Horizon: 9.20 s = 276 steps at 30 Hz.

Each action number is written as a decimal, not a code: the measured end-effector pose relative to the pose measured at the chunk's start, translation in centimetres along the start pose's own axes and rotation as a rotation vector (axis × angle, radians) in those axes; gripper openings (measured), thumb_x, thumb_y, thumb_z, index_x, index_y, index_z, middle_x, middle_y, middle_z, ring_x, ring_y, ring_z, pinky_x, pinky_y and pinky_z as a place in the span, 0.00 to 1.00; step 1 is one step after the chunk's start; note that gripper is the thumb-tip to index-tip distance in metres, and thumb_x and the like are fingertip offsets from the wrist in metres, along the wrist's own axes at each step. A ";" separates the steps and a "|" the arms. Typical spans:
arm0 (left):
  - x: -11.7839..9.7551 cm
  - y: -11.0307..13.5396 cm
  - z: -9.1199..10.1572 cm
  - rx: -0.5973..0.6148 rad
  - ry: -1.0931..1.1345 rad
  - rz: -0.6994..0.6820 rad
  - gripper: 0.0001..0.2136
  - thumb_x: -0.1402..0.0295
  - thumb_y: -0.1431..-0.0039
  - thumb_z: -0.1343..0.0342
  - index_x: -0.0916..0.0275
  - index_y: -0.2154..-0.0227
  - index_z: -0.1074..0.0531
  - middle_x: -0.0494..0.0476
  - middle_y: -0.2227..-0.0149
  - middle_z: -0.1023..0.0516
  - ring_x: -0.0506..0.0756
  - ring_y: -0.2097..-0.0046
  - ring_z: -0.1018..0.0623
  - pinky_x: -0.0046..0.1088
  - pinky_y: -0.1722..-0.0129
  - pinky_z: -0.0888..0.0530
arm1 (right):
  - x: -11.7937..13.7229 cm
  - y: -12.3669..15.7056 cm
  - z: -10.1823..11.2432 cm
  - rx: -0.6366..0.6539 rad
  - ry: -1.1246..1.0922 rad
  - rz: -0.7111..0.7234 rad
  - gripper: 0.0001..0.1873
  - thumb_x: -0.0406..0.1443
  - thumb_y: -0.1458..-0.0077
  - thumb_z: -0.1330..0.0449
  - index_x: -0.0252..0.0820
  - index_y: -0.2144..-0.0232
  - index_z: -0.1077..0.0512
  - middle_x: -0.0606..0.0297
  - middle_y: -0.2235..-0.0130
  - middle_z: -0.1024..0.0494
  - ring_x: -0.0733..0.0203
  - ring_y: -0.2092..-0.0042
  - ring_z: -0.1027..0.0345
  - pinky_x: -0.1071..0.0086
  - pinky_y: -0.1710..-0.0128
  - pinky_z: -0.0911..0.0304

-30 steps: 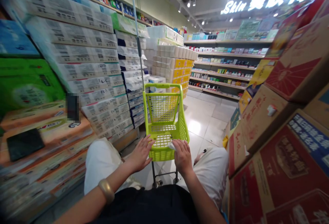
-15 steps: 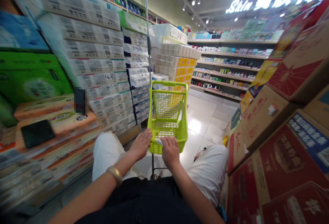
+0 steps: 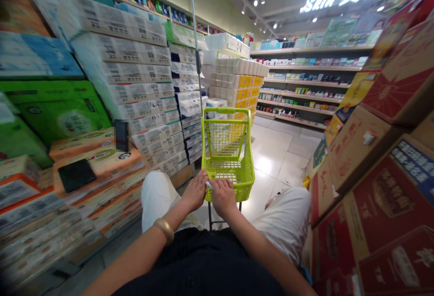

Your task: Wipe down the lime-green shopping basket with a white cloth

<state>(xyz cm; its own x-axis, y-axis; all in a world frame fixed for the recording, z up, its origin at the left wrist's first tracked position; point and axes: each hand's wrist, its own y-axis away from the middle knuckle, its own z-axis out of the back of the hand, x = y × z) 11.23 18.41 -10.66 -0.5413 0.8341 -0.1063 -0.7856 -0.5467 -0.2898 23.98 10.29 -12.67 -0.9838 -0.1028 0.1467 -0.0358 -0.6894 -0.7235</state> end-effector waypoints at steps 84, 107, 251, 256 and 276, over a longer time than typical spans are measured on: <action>0.1 0.4 -2.0 -0.133 0.143 -0.096 0.24 0.81 0.54 0.52 0.66 0.50 0.38 0.69 0.41 0.37 0.63 0.30 0.53 0.51 0.35 0.39 | -0.7 2.0 1.5 0.029 -0.063 -0.016 0.23 0.26 0.43 0.49 0.50 0.48 0.31 0.66 0.50 0.24 0.61 0.45 0.36 0.63 0.38 0.54; 0.4 0.6 -1.7 -0.147 0.149 -0.121 0.24 0.79 0.56 0.49 0.64 0.51 0.39 0.68 0.42 0.36 0.65 0.31 0.51 0.51 0.35 0.40 | -8.0 5.6 4.9 -0.334 0.076 -0.274 0.13 0.29 0.45 0.46 0.44 0.59 0.27 0.58 0.53 0.25 0.53 0.46 0.36 0.56 0.43 0.46; -0.2 1.6 2.5 -0.014 0.095 0.067 0.08 0.61 0.52 0.39 0.60 0.74 0.26 0.56 0.69 0.23 0.60 0.60 0.24 0.47 0.43 0.35 | -1.7 -1.0 2.1 0.087 -0.307 0.290 0.18 0.28 0.50 0.47 0.44 0.56 0.29 0.62 0.58 0.25 0.57 0.50 0.36 0.58 0.40 0.49; 0.0 1.7 2.6 -0.006 0.095 0.076 0.07 0.62 0.52 0.39 0.60 0.74 0.26 0.55 0.69 0.23 0.59 0.60 0.24 0.47 0.43 0.35 | -3.1 -1.4 2.1 0.101 -0.275 0.387 0.21 0.29 0.51 0.47 0.44 0.54 0.30 0.61 0.56 0.25 0.56 0.50 0.36 0.59 0.41 0.47; 0.4 1.7 1.9 -0.076 0.125 0.064 0.10 0.58 0.50 0.39 0.60 0.76 0.28 0.55 0.71 0.23 0.58 0.62 0.25 0.48 0.45 0.35 | -6.5 -2.7 2.2 -0.029 -0.284 0.062 0.14 0.28 0.46 0.50 0.44 0.60 0.30 0.60 0.59 0.25 0.56 0.53 0.35 0.58 0.43 0.46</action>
<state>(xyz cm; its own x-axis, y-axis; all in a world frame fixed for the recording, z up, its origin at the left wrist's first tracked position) 9.08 17.63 -9.40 -0.5444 0.8029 -0.2428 -0.7233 -0.5959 -0.3489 30.85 11.22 -10.17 -0.8961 -0.3433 0.2815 0.0138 -0.6553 -0.7553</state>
